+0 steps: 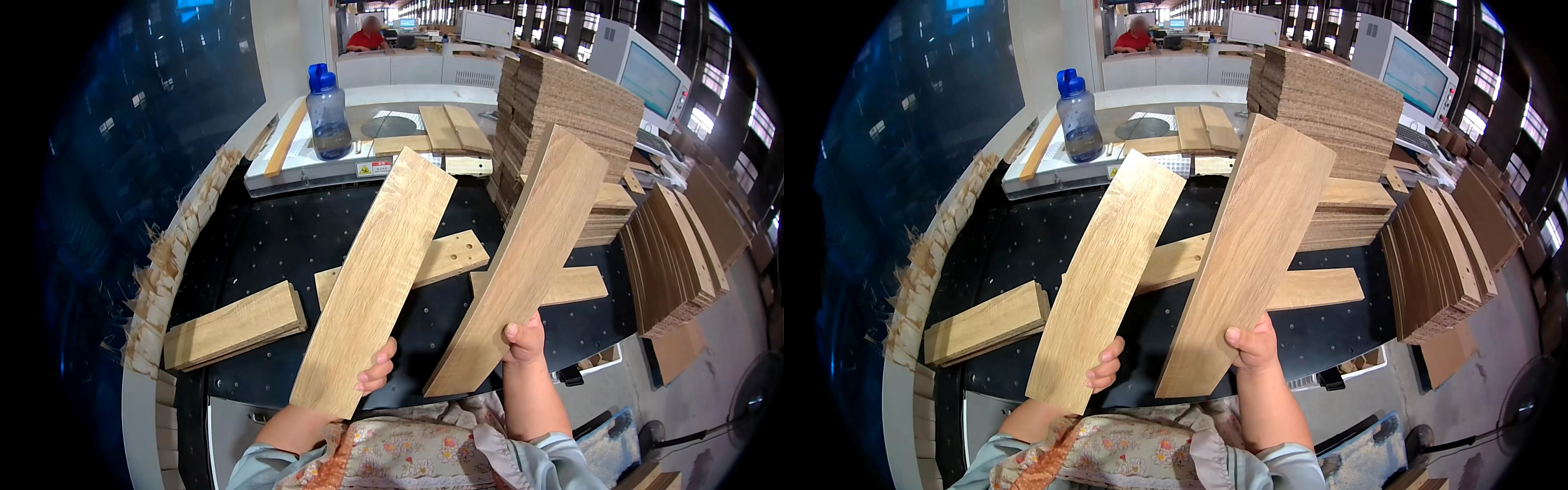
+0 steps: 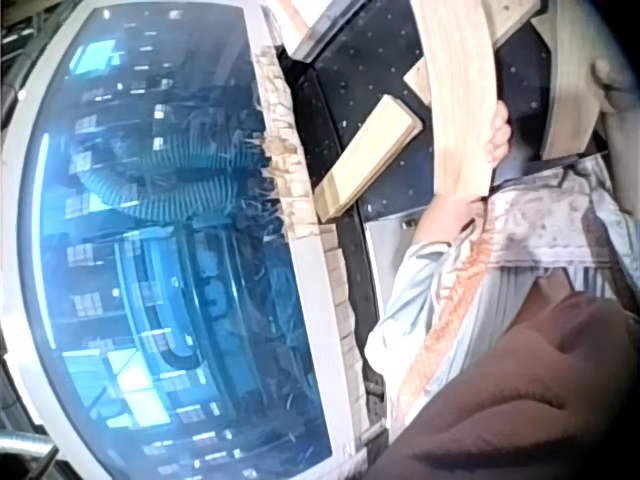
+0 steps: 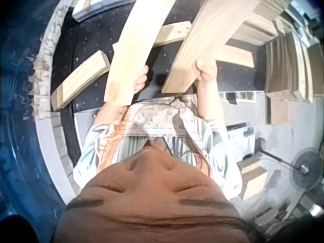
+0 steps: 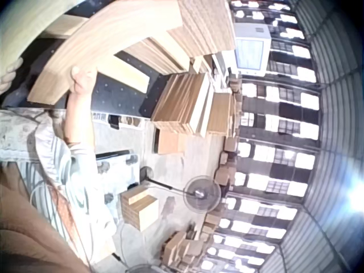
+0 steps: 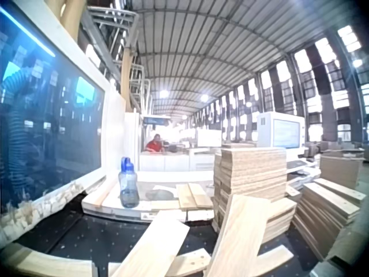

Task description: The person picks up wood panels from a stack, checks their sides, and places them onto a work table, organizing them next to other panels.

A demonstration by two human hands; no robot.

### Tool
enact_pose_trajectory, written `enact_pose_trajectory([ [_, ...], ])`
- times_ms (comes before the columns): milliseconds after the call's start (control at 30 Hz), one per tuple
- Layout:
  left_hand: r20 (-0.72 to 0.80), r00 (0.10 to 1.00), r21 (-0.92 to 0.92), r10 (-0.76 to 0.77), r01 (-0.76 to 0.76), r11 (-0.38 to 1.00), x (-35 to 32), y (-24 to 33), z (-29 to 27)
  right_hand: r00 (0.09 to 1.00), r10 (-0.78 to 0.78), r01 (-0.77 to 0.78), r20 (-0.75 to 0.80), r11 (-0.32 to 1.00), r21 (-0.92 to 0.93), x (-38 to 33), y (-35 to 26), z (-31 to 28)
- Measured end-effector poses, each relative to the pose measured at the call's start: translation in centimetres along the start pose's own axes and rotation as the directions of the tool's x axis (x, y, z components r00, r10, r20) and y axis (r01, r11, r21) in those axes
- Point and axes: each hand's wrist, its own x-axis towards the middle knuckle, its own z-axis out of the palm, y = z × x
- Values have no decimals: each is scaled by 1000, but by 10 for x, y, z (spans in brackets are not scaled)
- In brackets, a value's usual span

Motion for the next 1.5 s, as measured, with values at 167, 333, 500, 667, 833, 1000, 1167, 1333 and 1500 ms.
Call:
enact_pose_trajectory([
  [167, 62, 997, 11, -35, 34, 999, -1, 3, -6, 1000, -13, 13, 17, 1000, 25, 0, 2, 0],
  [333, 85, 996, -30, -35, 38, 999, 3, -1, -11, 993, -72, 74, -88, 997, 13, 0, 7, 2],
  [500, 94, 993, -10, -76, 78, 997, 5, -2, -21, 973, -124, 75, 194, 967, 243, 25, 20, -18],
  [667, 105, 988, 87, -111, 102, 991, 5, -6, -7, 946, -140, 3, 293, 907, 422, 31, 24, -1],
  [833, 98, 990, 74, -102, 95, 993, 5, -6, -11, 919, -112, -90, 377, 872, 481, 30, 33, 6],
  [1000, 143, 986, 45, -84, 78, 996, 3, -4, -22, 875, -41, -219, 483, 855, 470, 27, 43, 18],
  [1167, 159, 987, 33, -28, 23, 999, 4, -4, -16, 862, 71, -296, 503, 875, 383, 22, 41, 37],
  [1333, 240, 971, 76, 19, -38, 996, 7, -1, -32, 832, 107, -357, 544, 854, 378, 23, 49, 42],
  [1500, 300, 952, 171, 54, -109, 979, 14, 0, -49, 860, 124, -337, 494, 866, 369, 22, 53, 39],
])
